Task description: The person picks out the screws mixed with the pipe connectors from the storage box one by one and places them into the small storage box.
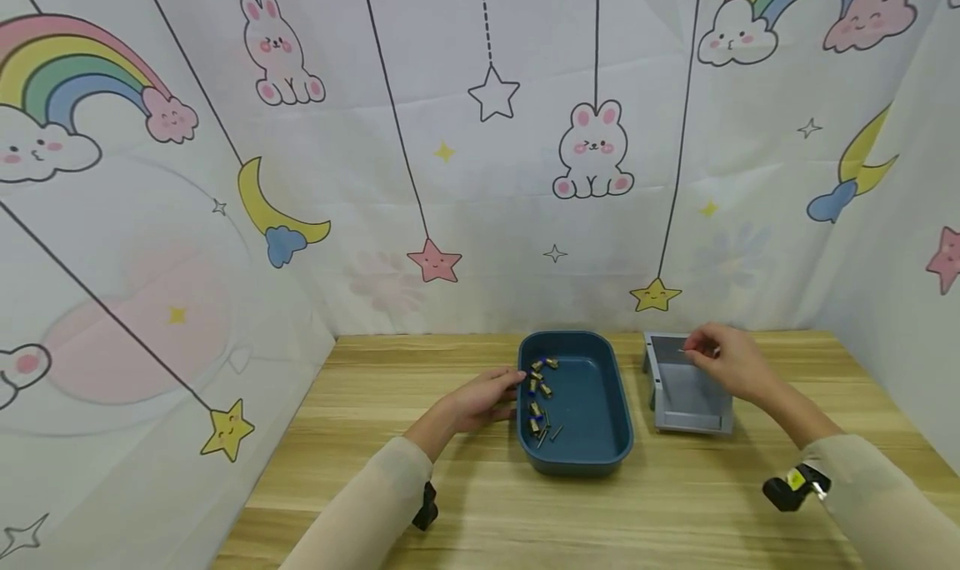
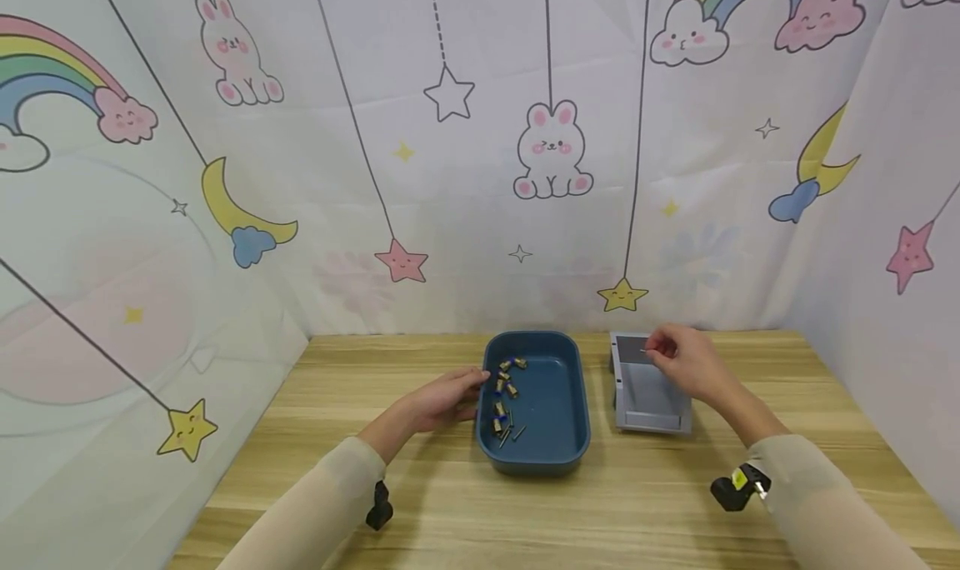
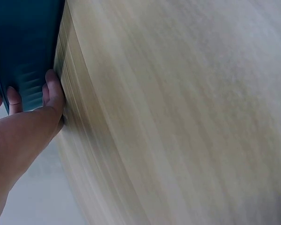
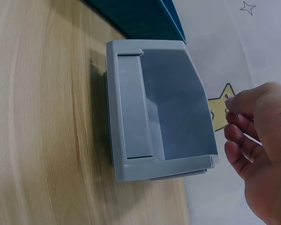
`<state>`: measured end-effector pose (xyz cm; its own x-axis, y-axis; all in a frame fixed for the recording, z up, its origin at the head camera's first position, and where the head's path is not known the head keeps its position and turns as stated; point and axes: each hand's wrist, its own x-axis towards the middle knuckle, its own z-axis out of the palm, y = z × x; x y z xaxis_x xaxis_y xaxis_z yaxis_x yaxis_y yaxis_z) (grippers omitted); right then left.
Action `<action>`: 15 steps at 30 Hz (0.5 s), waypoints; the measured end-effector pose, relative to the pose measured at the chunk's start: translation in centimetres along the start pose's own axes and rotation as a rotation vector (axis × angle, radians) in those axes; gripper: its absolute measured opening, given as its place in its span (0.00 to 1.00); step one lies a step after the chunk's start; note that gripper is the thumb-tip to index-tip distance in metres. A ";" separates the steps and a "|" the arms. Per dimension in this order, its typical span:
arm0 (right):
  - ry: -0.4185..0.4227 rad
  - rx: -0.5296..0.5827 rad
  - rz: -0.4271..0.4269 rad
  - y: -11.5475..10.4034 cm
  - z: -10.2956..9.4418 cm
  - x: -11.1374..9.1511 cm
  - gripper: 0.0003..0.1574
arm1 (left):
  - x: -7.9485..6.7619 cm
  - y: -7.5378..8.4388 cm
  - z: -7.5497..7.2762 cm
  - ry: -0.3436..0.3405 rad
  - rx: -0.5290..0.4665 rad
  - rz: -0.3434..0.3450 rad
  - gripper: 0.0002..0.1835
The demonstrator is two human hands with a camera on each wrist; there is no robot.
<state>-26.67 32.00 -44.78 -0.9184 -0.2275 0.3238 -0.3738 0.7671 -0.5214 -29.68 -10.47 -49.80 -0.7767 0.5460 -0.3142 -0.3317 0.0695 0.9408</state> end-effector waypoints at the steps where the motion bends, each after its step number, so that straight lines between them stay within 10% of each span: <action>1: 0.002 0.001 0.001 0.1 0.0 0.0 0.03 | 0.0 0.0 0.0 0.001 0.001 0.000 0.21; 15: -0.012 -0.011 0.002 0.2 -0.2 -0.1 0.02 | 0.2 -0.3 0.0 0.010 0.002 0.014 0.19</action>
<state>-26.62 32.33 -44.76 -0.9208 -0.2330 0.3128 -0.3703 0.7741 -0.5134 -29.73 -10.39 -50.15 -0.7864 0.5386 -0.3025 -0.3201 0.0636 0.9453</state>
